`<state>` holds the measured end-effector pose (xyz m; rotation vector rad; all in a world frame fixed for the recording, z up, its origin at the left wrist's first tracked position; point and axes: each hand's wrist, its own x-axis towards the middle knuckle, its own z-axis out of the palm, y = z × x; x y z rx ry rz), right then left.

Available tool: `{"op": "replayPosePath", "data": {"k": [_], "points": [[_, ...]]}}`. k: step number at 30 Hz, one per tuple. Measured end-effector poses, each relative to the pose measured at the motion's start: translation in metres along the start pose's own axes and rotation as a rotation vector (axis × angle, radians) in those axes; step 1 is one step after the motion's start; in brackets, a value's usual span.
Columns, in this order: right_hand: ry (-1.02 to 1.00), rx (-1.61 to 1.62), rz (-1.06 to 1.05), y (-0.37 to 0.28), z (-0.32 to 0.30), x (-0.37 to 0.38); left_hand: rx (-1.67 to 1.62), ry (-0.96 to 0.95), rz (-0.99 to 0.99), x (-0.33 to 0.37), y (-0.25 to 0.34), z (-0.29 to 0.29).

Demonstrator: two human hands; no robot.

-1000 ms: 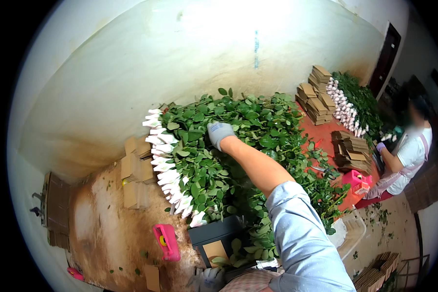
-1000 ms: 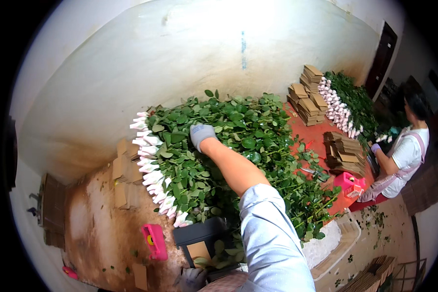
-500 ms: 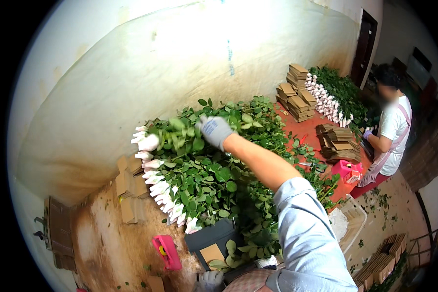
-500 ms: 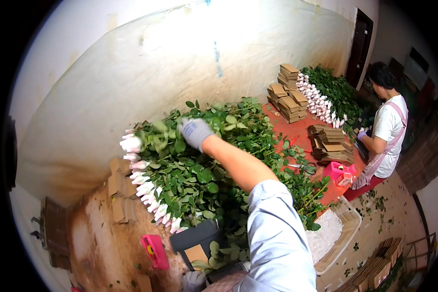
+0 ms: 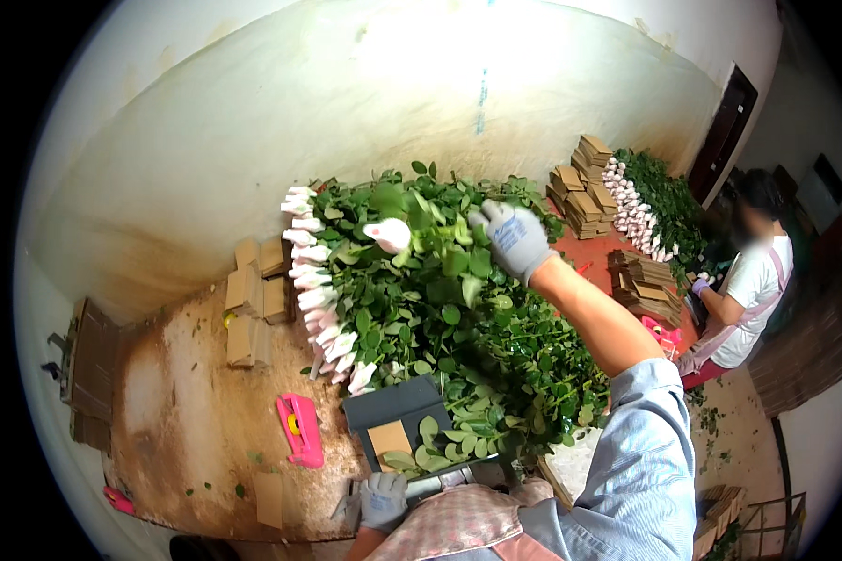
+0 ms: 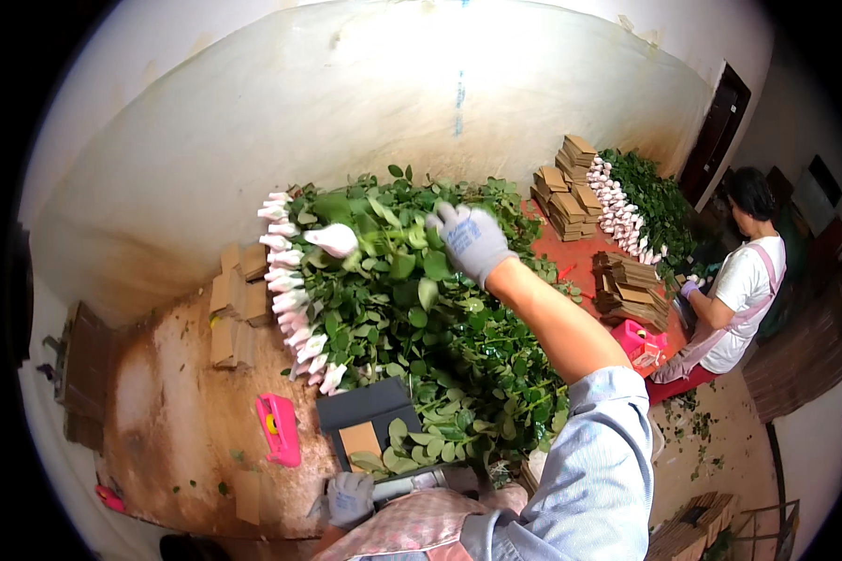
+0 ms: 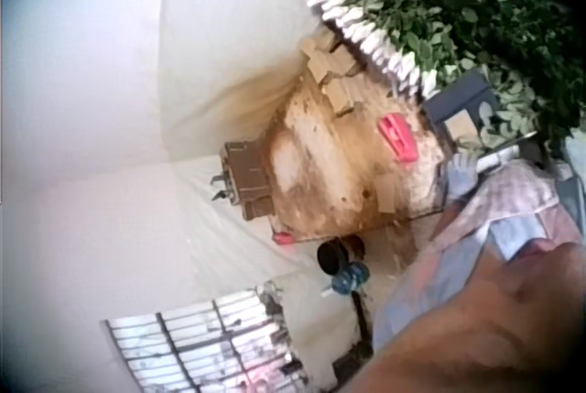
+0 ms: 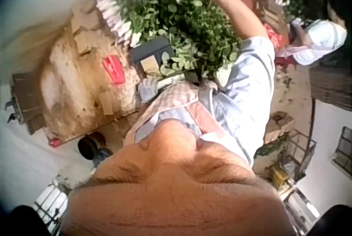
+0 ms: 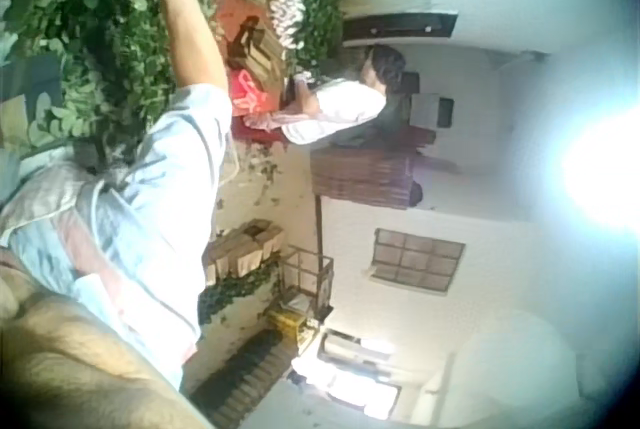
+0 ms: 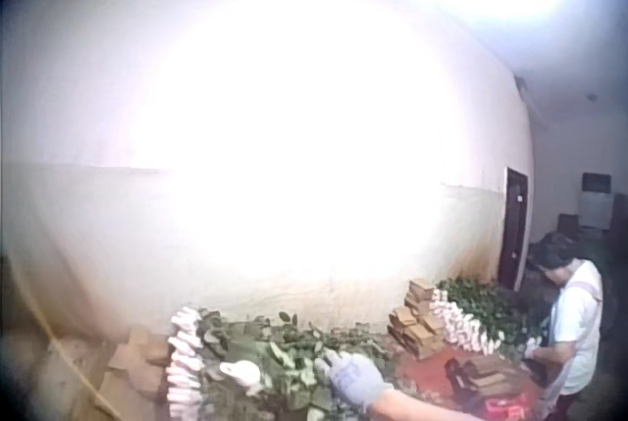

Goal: The person bundles individual roses using a grouping tool, secures the bundle with tape, and then packs several bundles into a cardboard box.

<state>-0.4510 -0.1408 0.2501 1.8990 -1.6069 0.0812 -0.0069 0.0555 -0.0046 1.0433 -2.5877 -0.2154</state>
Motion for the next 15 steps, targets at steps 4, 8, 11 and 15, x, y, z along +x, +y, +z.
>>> {"op": "replayPosePath", "data": {"k": [4, 8, 11, 15], "points": [[-0.228, 0.043, -0.065, -0.023, 0.063, -0.045, -0.019, -0.015, 0.022, -0.001, 0.001, -0.002], [-0.338, 0.083, 0.106, -0.04, 0.085, -0.048, -0.03, 0.016, 0.026, -0.004, -0.003, 0.006], [-0.192, 0.219, -0.005, -0.063, 0.06, -0.022, -0.033, 0.029, 0.027, -0.004, -0.003, 0.006], [0.26, 0.286, -0.211, -0.101, -0.022, 0.005, -0.004, 0.052, 0.011, -0.006, -0.003, 0.008]]}}
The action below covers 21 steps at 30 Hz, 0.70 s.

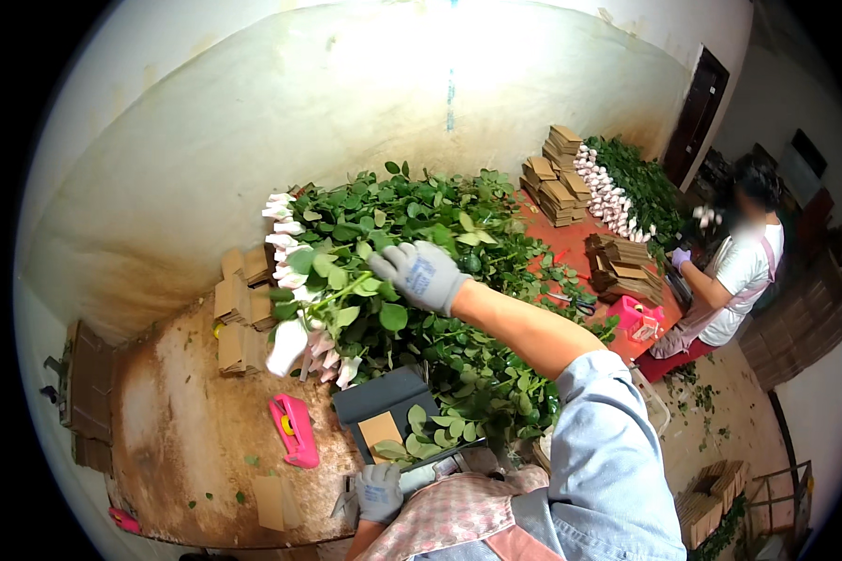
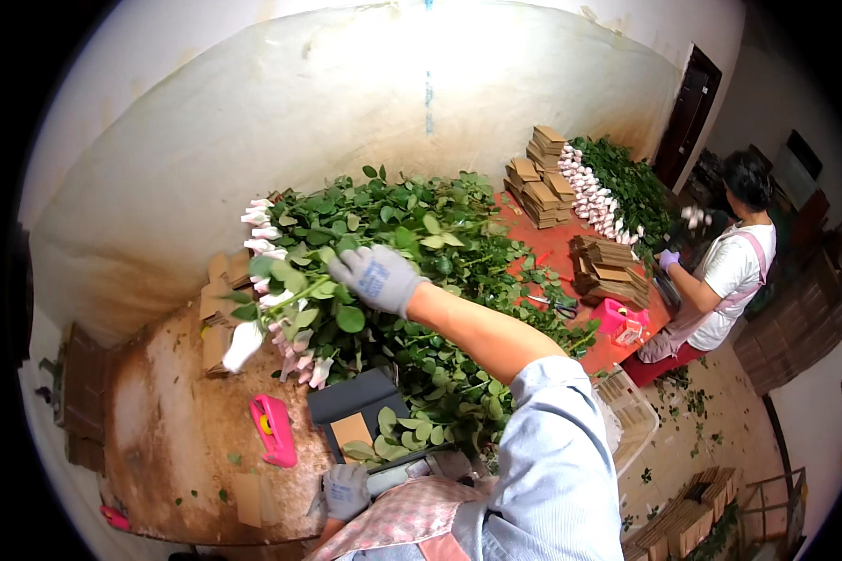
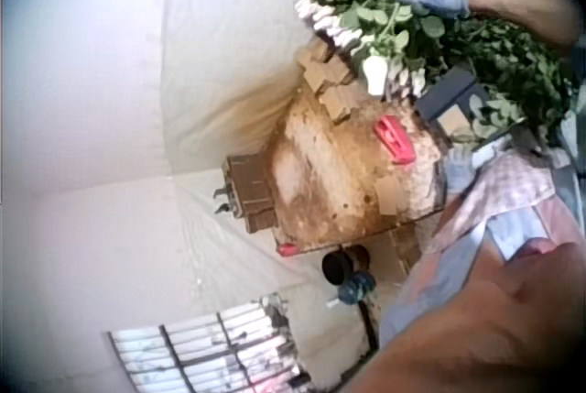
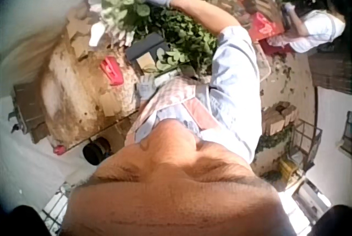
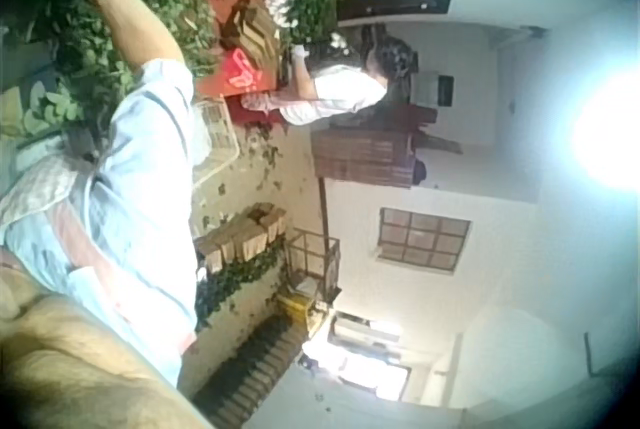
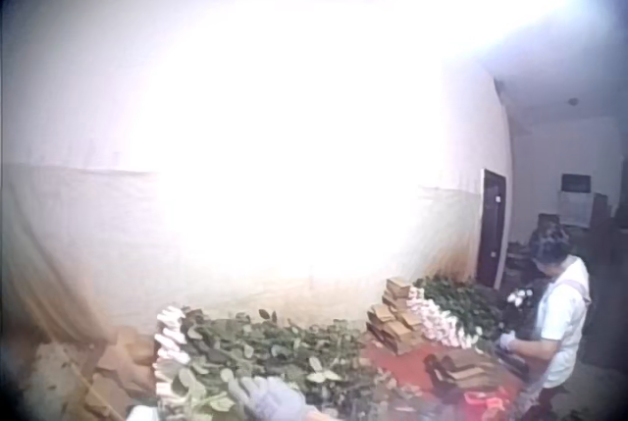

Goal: The person bundles individual roses using a grouping tool, secures the bundle with tape, and then packs several bundles into a cardboard box.

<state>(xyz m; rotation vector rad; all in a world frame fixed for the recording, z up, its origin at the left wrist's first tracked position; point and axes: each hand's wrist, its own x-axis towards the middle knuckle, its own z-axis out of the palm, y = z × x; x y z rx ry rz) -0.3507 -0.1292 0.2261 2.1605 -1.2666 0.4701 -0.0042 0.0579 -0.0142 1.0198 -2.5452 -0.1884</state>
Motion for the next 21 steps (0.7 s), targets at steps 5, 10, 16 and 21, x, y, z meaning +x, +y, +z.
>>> {"op": "replayPosePath", "data": {"k": [5, 10, 16, 21], "points": [[-0.089, -0.139, -0.035, 0.009, -0.015, 0.003, -0.027, -0.022, 0.041, 0.009, 0.005, -0.003], [-0.293, -0.127, 0.004, -0.003, -0.023, -0.021, 0.001, 0.067, 0.045, 0.0, -0.001, 0.003], [-0.564, -0.1, -0.017, -0.07, -0.07, -0.08, 0.032, 0.001, 0.0, -0.002, 0.003, -0.009], [-0.668, -0.028, -0.071, -0.123, -0.057, -0.142, 0.012, -0.03, -0.03, -0.002, 0.004, -0.01]]}}
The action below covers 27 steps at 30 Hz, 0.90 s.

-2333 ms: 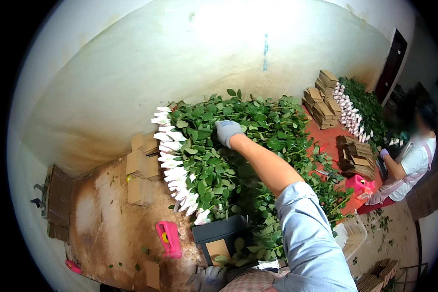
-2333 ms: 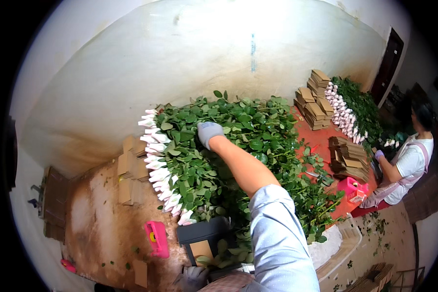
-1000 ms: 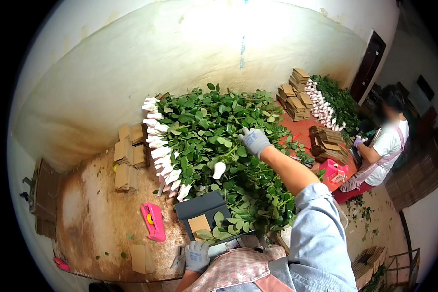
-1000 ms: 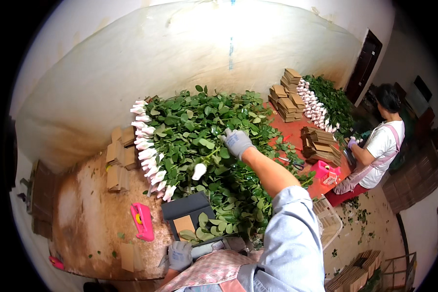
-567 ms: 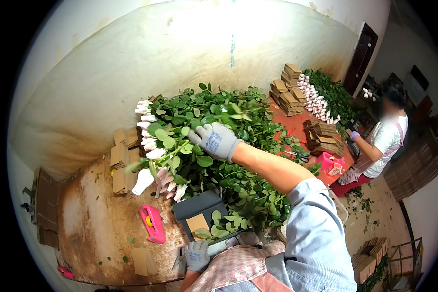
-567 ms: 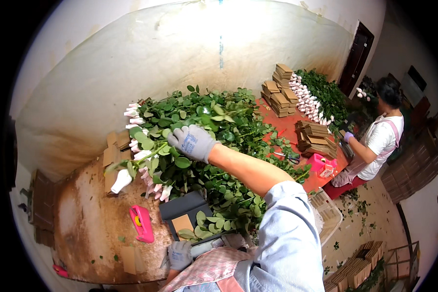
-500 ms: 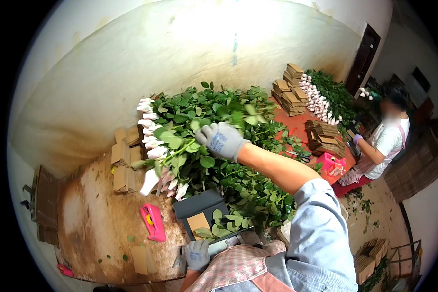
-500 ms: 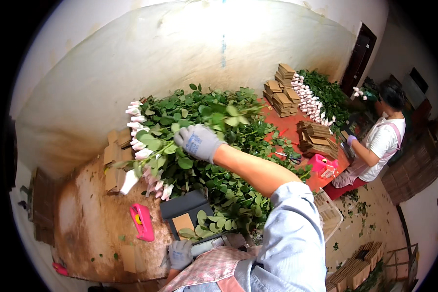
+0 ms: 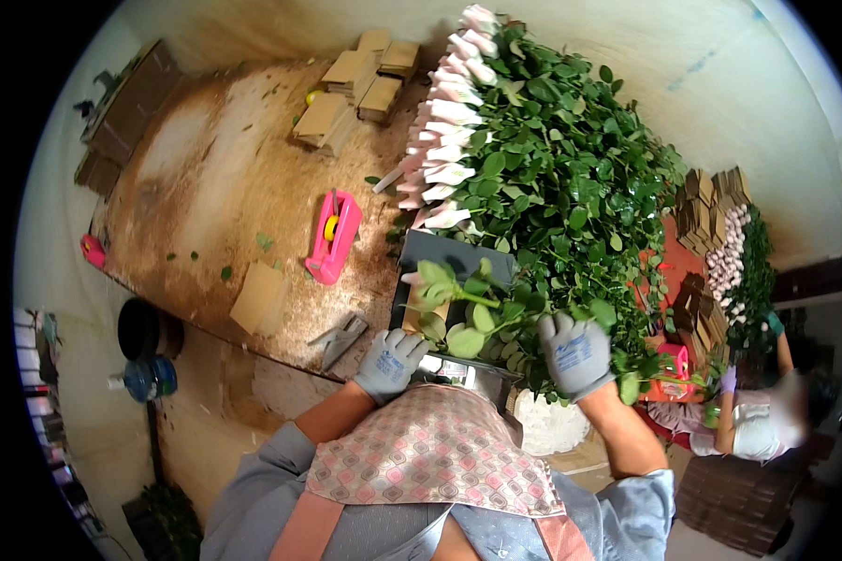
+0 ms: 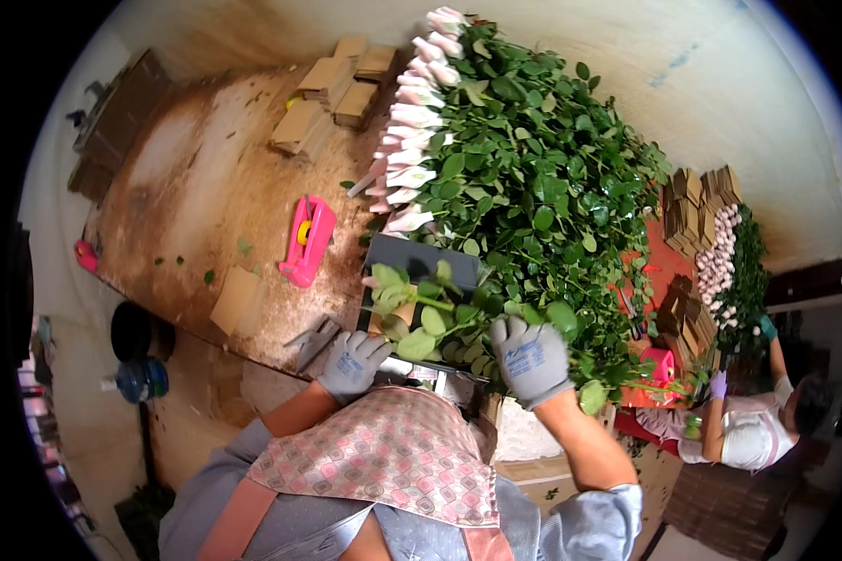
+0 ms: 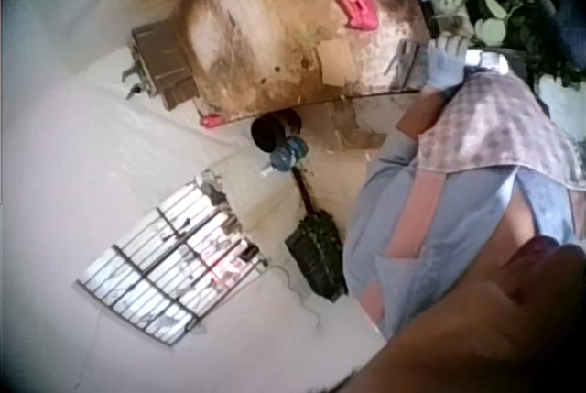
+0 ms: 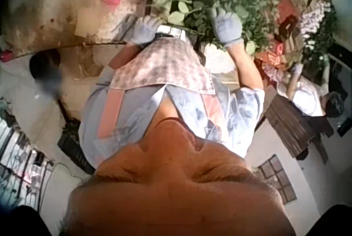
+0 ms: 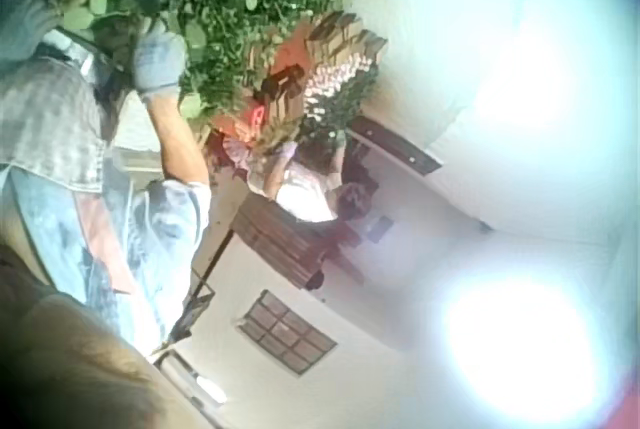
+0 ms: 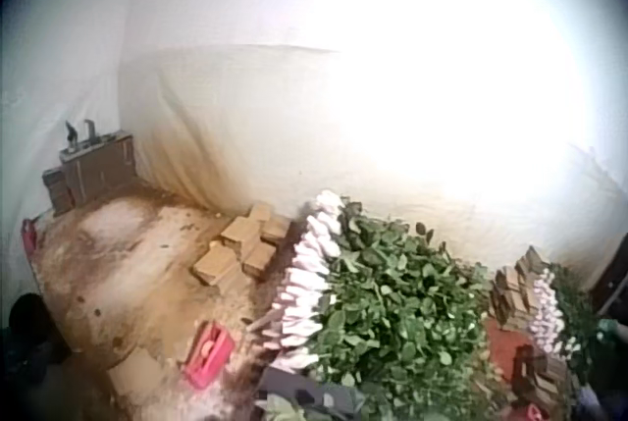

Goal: The person bundles individual roses using a grouping tool, secures the bundle with tape, and then packs several bundles into a cardboard box.

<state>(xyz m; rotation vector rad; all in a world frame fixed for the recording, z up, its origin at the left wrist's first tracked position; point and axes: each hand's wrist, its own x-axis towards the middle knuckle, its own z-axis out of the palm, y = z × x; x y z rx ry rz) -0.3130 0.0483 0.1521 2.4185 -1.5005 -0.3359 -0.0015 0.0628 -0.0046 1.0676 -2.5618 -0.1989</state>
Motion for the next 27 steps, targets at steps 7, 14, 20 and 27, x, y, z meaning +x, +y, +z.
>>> {"op": "replayPosePath", "data": {"k": [7, 14, 20, 27], "points": [[-0.323, 0.216, 0.007, -0.02, 0.134, -0.005, -0.014, -0.015, -0.025, 0.001, 0.002, 0.001], [-0.364, 0.158, 0.09, -0.018, 0.104, 0.006, 0.011, -0.01, -0.021, 0.001, 0.0, 0.005], [-0.213, 0.281, 0.074, -0.037, 0.014, 0.045, -0.003, -0.063, -0.058, -0.003, 0.001, 0.004], [-0.18, 0.374, -0.127, -0.087, 0.075, 0.133, -0.004, -0.073, -0.039, 0.002, 0.0, 0.002]]}}
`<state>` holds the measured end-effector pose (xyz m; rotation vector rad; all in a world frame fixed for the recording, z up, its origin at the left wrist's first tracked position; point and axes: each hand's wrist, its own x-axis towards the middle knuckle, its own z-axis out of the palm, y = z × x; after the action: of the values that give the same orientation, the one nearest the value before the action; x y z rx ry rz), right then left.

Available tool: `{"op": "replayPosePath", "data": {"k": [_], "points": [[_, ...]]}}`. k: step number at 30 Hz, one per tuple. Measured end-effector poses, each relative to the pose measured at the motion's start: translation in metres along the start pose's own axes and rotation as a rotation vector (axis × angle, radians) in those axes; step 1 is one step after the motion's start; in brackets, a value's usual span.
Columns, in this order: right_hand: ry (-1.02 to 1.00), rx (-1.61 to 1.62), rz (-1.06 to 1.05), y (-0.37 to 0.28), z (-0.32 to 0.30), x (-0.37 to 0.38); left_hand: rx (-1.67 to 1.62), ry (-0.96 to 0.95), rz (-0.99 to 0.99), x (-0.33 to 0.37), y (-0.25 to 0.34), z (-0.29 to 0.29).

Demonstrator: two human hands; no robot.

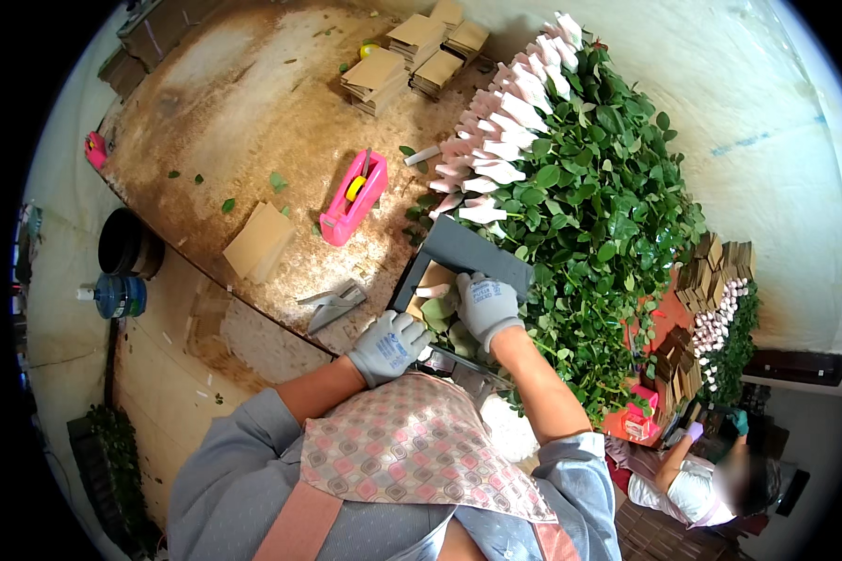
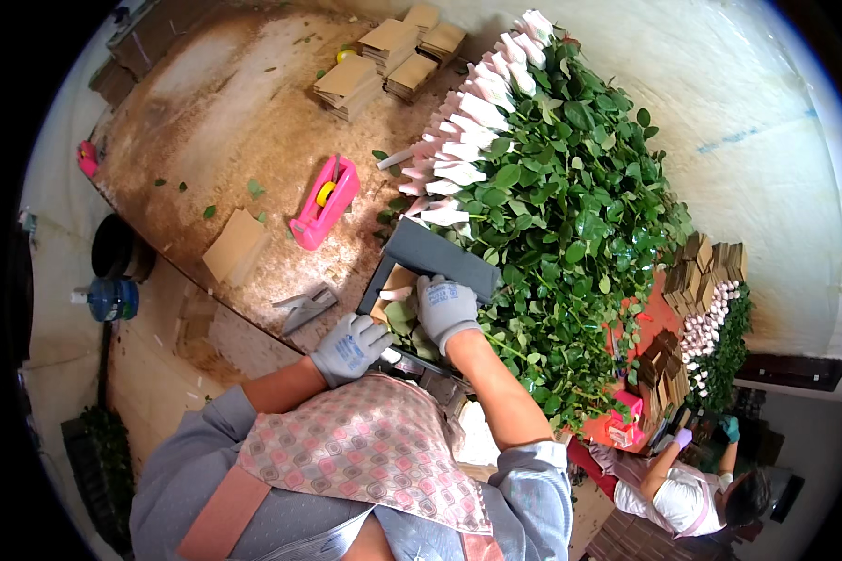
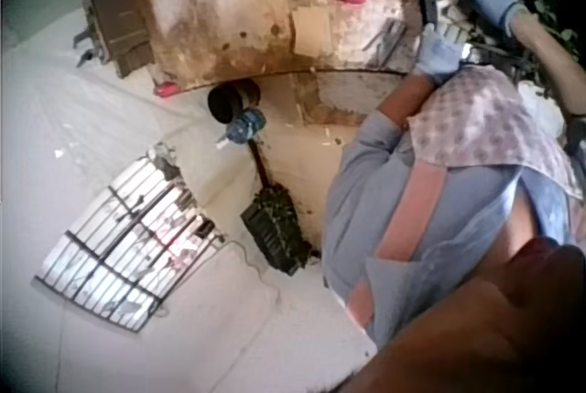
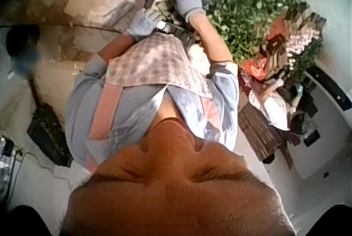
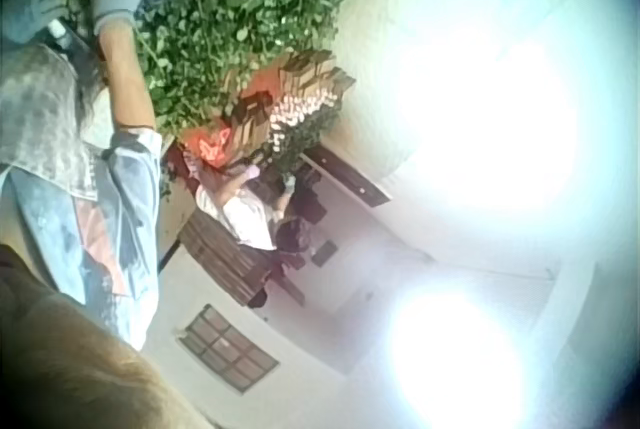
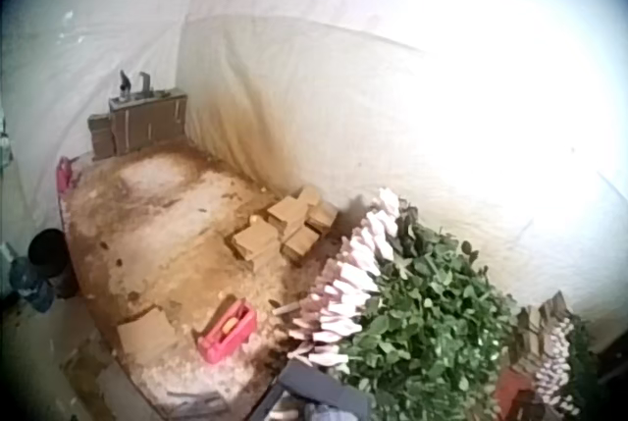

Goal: The person bundles individual roses using a grouping tool, secures the bundle with tape, and then packs several bundles into a cardboard box.

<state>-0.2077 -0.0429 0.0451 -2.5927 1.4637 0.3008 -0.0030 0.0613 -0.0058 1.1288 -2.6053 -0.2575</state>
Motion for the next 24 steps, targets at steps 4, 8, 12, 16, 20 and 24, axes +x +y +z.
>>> {"op": "replayPosePath", "data": {"k": [4, 8, 12, 16, 20, 24], "points": [[-0.148, 0.163, -0.151, -0.004, 0.014, -0.003, -0.029, -0.026, -0.025, -0.003, 0.002, 0.002], [0.006, 0.288, -0.166, -0.013, 0.042, -0.02, -0.014, 0.017, -0.033, -0.005, 0.003, 0.008], [0.094, 0.314, -0.144, -0.012, 0.058, -0.029, -0.028, -0.028, -0.031, -0.005, 0.002, -0.002], [0.002, 0.219, -0.038, -0.017, 0.057, -0.03, -0.173, -0.005, -0.084, 0.011, -0.02, -0.026], [-0.031, 0.249, -0.042, -0.016, 0.047, -0.029, -0.045, -0.154, -0.103, 0.042, -0.06, -0.037], [-0.028, 0.377, -0.069, -0.01, 0.047, -0.03, 0.119, -0.334, 0.086, 0.057, -0.074, -0.031]]}}
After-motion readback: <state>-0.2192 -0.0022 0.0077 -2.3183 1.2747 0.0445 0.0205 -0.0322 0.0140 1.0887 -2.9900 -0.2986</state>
